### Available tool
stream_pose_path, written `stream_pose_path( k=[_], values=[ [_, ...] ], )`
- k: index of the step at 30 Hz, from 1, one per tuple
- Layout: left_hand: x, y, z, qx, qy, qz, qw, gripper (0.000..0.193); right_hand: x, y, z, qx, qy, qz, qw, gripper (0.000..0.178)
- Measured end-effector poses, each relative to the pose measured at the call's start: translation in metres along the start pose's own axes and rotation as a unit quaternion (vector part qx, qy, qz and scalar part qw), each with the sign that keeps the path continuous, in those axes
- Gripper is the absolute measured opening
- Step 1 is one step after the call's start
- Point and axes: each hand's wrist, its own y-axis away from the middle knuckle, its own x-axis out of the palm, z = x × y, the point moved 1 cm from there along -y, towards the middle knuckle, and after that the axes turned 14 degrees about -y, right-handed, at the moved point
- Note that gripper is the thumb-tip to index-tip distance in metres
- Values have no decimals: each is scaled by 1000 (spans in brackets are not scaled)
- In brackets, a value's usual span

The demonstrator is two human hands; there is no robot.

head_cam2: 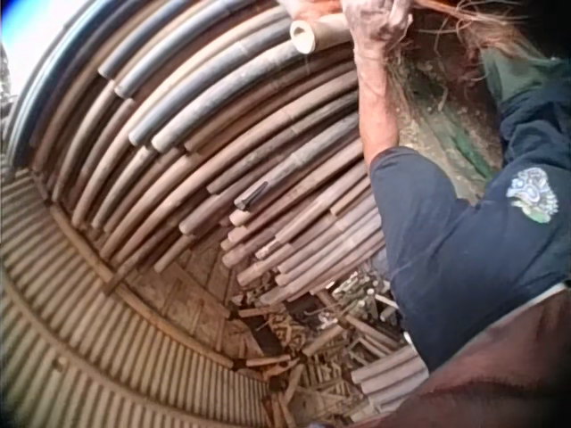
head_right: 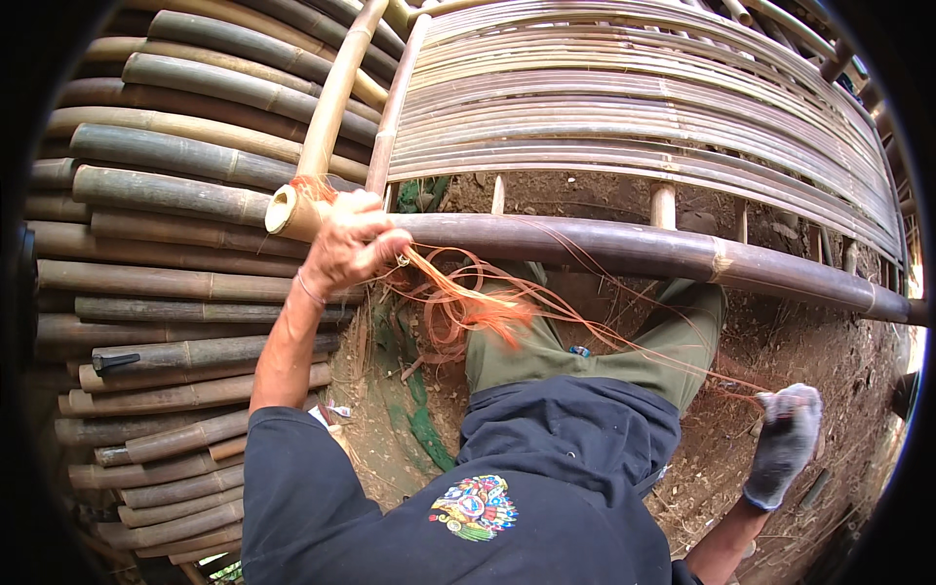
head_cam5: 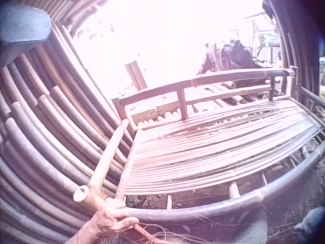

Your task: The person sits on the ground and weaves a thin orange string through the slats of a bamboo structure. They use both hands to pull the string through gaps and tie it around the bamboo frame.

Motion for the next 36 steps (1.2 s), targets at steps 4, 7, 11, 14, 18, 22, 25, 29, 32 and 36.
stream_pose_path(
  k=[4, 7, 11, 14, 18, 22, 25, 29, 32, 36],
  values=[
    [-11, -7, 72, -91, -18, -73, 993, 33, -12, -10, 20, -13, -187, 60, 980, 8],
    [-37, -10, 119, -80, -192, -117, 971, 35, 1, 12, 17, 16, 167, 101, 981, 12],
    [-75, -20, 163, -172, -266, -170, 933, 44, -28, 20, 15, 97, 223, 292, 925, 19],
    [-63, -53, 166, -275, -258, -130, 917, 43, -54, 6, -3, -280, 298, 326, 852, 32],
    [-9, -70, 183, -171, -313, -163, 920, 50, -146, -45, 50, 39, -10, 280, 959, 51],
    [4, -53, 182, -211, -328, -100, 915, 58, -176, -49, 101, -82, 86, 14, 993, 51],
    [-30, -32, 202, -238, -359, -85, 898, 65, -316, -36, 152, -30, 178, -204, 962, 50],
    [4, -6, 258, -358, -269, -61, 892, 65, -481, 36, 272, -50, 253, -448, 856, 40],
    [-40, -31, 231, -327, -280, -47, 901, 65, -478, 71, 193, 76, 368, -490, 787, 38],
    [-4, -23, 232, -320, -228, 104, 914, 46, -391, 75, 128, 346, 665, -417, 514, 36]
  ],
)
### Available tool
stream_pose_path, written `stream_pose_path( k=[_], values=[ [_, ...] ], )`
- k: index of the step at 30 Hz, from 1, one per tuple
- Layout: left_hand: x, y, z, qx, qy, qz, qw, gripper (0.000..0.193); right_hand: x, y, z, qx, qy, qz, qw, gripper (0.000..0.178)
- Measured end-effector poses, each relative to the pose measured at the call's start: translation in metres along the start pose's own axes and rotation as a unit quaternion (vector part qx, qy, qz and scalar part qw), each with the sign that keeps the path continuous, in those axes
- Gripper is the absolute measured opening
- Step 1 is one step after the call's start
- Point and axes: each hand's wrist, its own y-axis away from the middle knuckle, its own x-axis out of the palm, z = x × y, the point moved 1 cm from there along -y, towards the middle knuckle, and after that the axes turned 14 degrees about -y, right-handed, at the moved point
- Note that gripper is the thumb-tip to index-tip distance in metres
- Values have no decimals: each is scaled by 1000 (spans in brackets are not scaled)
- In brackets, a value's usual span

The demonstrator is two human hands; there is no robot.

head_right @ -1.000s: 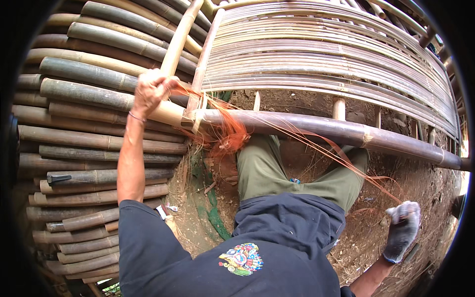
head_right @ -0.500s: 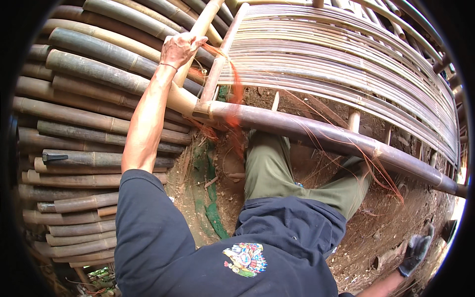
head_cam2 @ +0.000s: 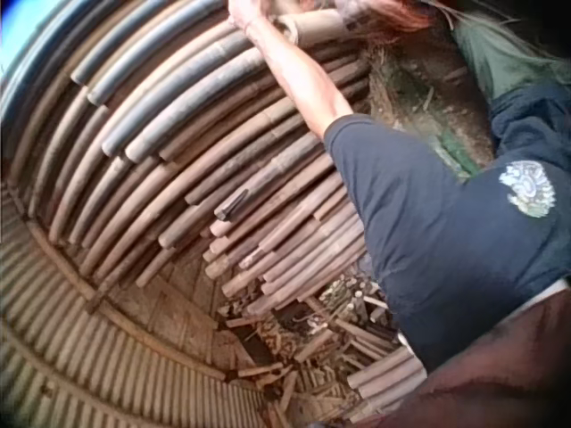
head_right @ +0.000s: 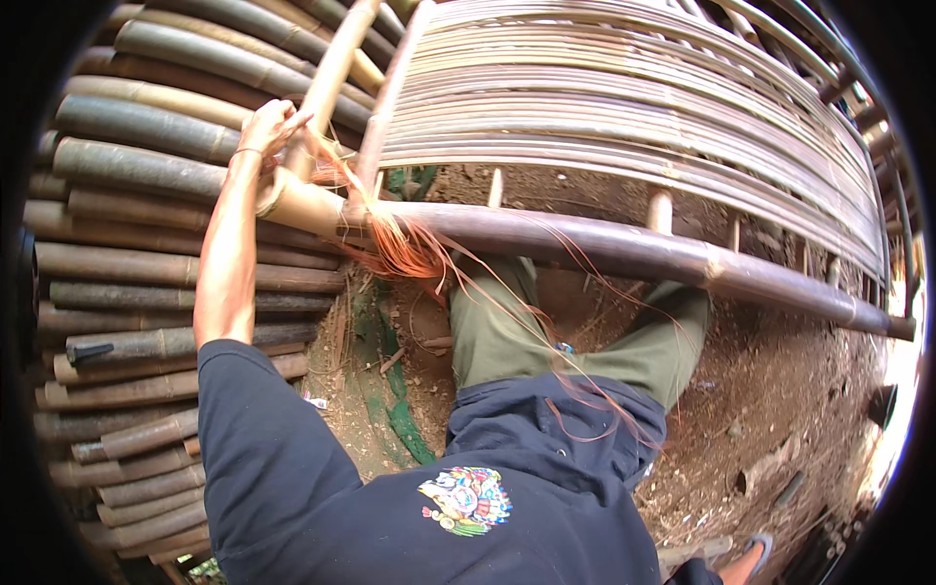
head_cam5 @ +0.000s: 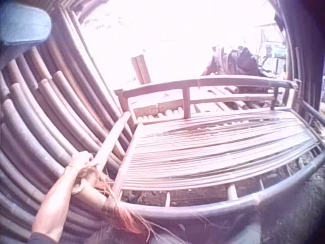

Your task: The person sits on the ground and weaves a thin orange string through the slats of a bamboo structure. They use both hands to pull the string through gaps and tie it around the bamboo frame.

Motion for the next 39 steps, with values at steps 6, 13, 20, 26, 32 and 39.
stream_pose_path(
  k=[6, 13, 20, 26, 32, 39],
  values=[
    [-52, 78, -38, 65, -60, -3, 996, 83, 83, 217, 166, -662, -47, -122, 738, 51],
    [-68, 163, -72, -98, 461, -94, 877, 20, 186, 561, 305, -817, -85, 240, 518, 90],
    [66, 176, -120, -216, 610, -40, 761, 21, 130, 540, 304, -748, 13, 545, 379, 39],
    [104, 160, -143, -249, 665, -100, 697, 26, 103, 452, 308, -755, -80, 271, 592, 35],
    [79, 176, -128, -233, 766, -82, 594, 24, 92, 558, 324, -876, -47, 103, 469, 58],
    [63, 189, -114, -311, 473, -172, 806, 40, 114, 741, 402, -891, -189, 190, 366, 30]
  ],
)
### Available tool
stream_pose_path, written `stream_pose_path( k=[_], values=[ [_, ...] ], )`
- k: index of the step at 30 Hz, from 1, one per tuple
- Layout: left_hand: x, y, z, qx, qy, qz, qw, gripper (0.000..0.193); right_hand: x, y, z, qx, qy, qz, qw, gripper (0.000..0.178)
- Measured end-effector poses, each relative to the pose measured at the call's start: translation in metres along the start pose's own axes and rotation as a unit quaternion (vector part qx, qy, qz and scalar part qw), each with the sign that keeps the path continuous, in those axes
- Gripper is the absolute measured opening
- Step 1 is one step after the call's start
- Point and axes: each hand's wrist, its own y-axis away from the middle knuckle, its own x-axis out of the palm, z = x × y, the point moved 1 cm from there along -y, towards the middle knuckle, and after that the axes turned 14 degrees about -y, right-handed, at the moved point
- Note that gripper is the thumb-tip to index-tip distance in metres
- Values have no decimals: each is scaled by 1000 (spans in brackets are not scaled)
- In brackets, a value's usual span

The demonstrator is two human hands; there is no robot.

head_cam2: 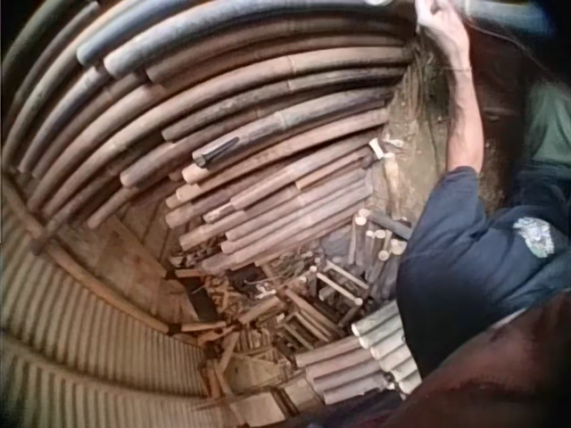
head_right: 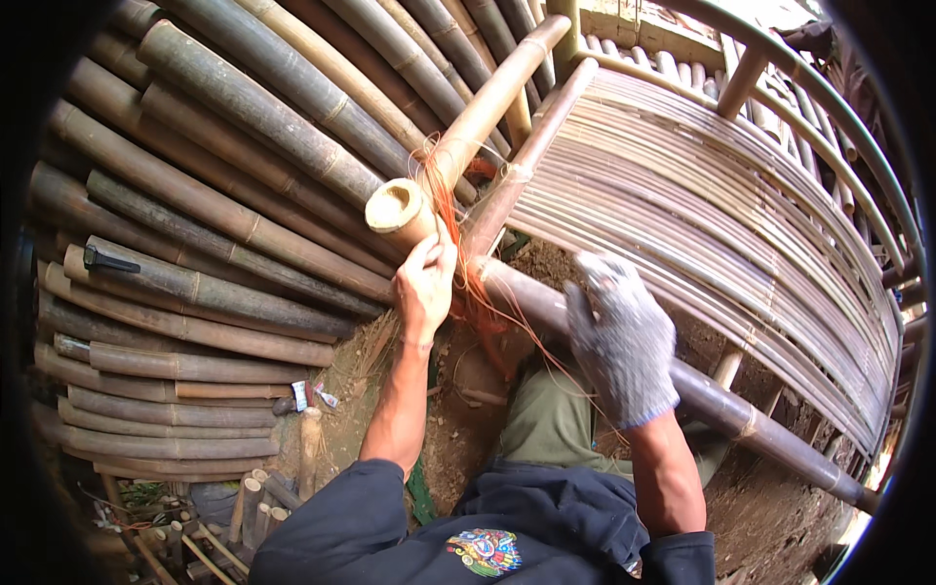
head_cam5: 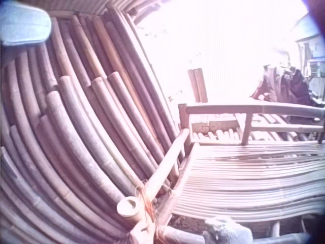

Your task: The person sits on the ground and weaves a thin orange string through the slats of a bamboo structure. They use both hands to pull the string through gaps and tie it around the bamboo frame.

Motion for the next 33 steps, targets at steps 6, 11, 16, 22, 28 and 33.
stream_pose_path(
  k=[6, 11, 16, 22, 28, 33],
  values=[
    [-80, -43, -67, 95, -209, -113, 967, 33, 33, -72, -5, -50, -7, -19, 999, 25],
    [-53, -127, -51, 172, -379, -9, 909, 41, 46, -53, -5, -4, -24, 23, 999, 25],
    [-84, -152, -83, 160, -95, 51, 981, 25, 28, -39, -22, 64, -129, 8, 990, 26],
    [-155, -122, -213, 289, 169, 216, 917, 27, -27, -79, 57, -50, -334, 11, 941, 74],
    [-165, -117, -273, 231, 189, 228, 927, 25, -42, -106, 111, 28, -501, 134, 855, 36],
    [-107, -63, -195, 276, 244, -132, 920, 46, -62, -108, 108, 26, -547, 75, 833, 30]
  ],
)
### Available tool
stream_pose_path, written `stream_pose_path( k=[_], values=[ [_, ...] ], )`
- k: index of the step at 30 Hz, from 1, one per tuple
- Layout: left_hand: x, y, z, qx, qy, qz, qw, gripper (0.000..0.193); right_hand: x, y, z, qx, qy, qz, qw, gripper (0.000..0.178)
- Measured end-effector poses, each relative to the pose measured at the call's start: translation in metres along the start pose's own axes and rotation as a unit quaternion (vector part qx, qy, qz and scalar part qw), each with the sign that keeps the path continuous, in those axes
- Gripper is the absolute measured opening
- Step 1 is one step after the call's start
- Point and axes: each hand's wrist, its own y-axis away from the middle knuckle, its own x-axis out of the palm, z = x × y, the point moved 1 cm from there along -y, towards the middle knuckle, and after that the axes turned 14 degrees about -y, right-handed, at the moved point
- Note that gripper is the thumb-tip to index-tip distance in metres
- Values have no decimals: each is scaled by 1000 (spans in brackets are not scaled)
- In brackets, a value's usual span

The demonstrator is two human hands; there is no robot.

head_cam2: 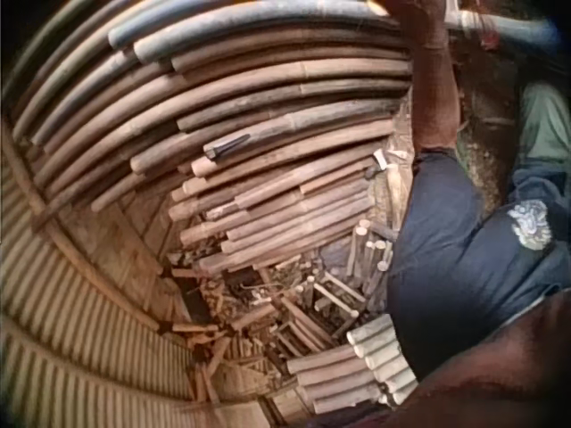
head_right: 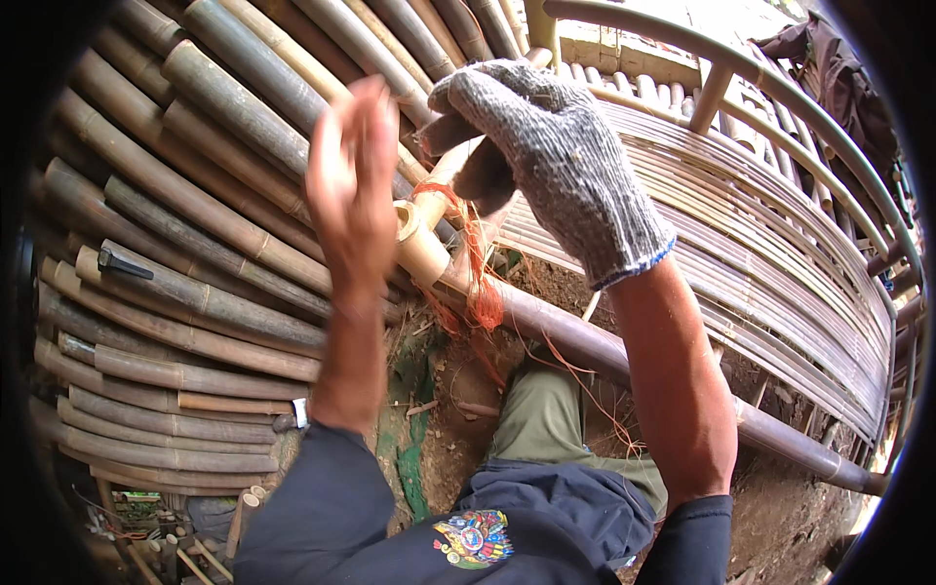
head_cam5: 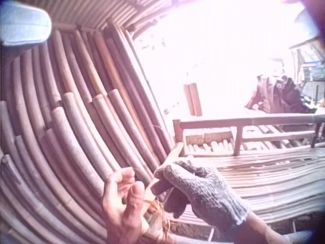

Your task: The person sits on the ground and weaves a thin orange string through the slats of a bamboo structure. They use both hands to pull the string through gaps and tie it around the bamboo frame.

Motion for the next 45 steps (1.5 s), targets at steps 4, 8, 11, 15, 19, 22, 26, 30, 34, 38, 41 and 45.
stream_pose_path(
  k=[4, 8, 11, 15, 19, 22, 26, 30, 34, 38, 41, 45],
  values=[
    [17, 117, 33, -147, -124, 84, 978, 55, 7, -9, -1, 28, -40, 21, 999, 31],
    [39, 104, 70, -132, -116, 76, 982, 25, 9, -23, -21, 25, 6, 42, 999, 31],
    [40, 86, 82, -298, 134, 148, 934, 18, 1, -37, -24, -3, 24, 33, 999, 31],
    [-1, 76, 134, -49, -254, 141, 956, 22, -28, -61, 2, -42, -131, -24, 990, 18],
    [-23, 73, 144, 51, -333, 176, 925, 20, -104, -79, 44, -35, -200, -19, 979, 22],
    [-46, 73, 158, -16, -350, 179, 919, 20, -184, -73, 91, -27, -233, 88, 968, 17],
    [-60, 67, 153, -22, -379, 187, 906, 23, -310, 22, 175, -130, -170, -60, 975, 24],
    [-57, 68, 142, 32, -304, 200, 931, 25, -430, 182, 230, -175, -79, -239, 952, 30],
    [-49, 75, 123, 102, -205, 275, 934, 26, -493, 337, 225, -156, -33, -369, 916, 37],
    [-48, 76, 100, 74, -78, 358, 927, 25, -541, 445, 202, -139, 40, -544, 826, 44],
    [-52, 68, 86, 96, -53, 409, 906, 22, -552, 473, 142, -139, -30, -641, 754, 47],
    [-57, 73, 108, 88, -34, 392, 915, 19, -603, 521, 144, 41, 480, -522, 704, 47]
  ],
)
